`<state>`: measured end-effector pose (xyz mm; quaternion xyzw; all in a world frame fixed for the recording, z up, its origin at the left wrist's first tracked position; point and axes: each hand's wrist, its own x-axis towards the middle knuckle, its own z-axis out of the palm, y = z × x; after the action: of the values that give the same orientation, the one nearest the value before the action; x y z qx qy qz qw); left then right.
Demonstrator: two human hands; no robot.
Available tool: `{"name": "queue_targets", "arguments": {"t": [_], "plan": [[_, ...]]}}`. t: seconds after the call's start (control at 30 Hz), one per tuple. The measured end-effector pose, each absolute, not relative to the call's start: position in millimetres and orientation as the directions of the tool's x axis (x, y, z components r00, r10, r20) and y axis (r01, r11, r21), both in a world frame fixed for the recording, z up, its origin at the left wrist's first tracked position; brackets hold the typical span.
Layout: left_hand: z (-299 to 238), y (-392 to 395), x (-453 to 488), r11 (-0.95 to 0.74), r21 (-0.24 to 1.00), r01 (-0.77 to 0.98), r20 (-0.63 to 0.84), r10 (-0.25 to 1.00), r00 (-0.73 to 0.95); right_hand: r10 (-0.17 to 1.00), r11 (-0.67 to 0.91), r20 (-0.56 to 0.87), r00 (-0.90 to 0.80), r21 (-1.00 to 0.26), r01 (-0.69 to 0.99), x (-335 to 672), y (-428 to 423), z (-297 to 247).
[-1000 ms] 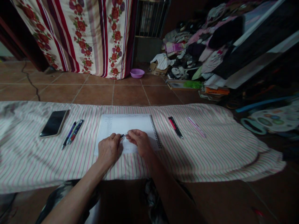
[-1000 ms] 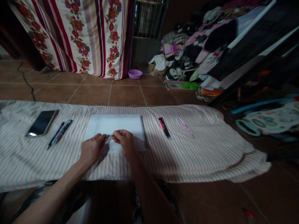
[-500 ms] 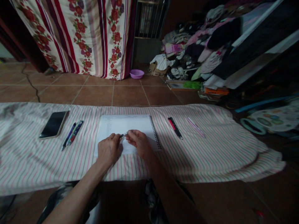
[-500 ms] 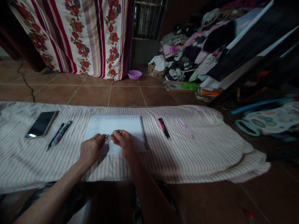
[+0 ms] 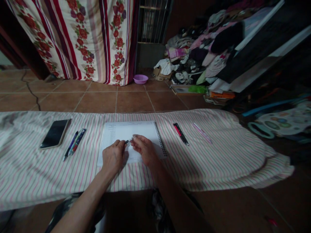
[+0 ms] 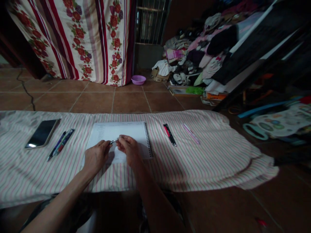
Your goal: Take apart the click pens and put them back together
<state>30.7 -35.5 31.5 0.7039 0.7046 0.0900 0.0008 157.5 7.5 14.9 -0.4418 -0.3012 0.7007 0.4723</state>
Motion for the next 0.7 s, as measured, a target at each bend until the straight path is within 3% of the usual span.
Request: {"name": "queue_targets", "arguments": {"t": [0.5, 0.7], "plan": [[26.8, -34.5, 34.9, -0.043, 0.103, 0.994, 0.18, 0.983, 0.024, 0.939, -0.343, -0.327, -0.105, -0.877, -0.336, 160.7, 9.8, 13.6], [28.1, -34.5, 36.6, -0.033, 0.104, 0.994, 0.169, 0.986, 0.015, 0.932, -0.363, -0.336, -0.14, -0.849, -0.384, 159.4, 8.7, 12.5]]}}
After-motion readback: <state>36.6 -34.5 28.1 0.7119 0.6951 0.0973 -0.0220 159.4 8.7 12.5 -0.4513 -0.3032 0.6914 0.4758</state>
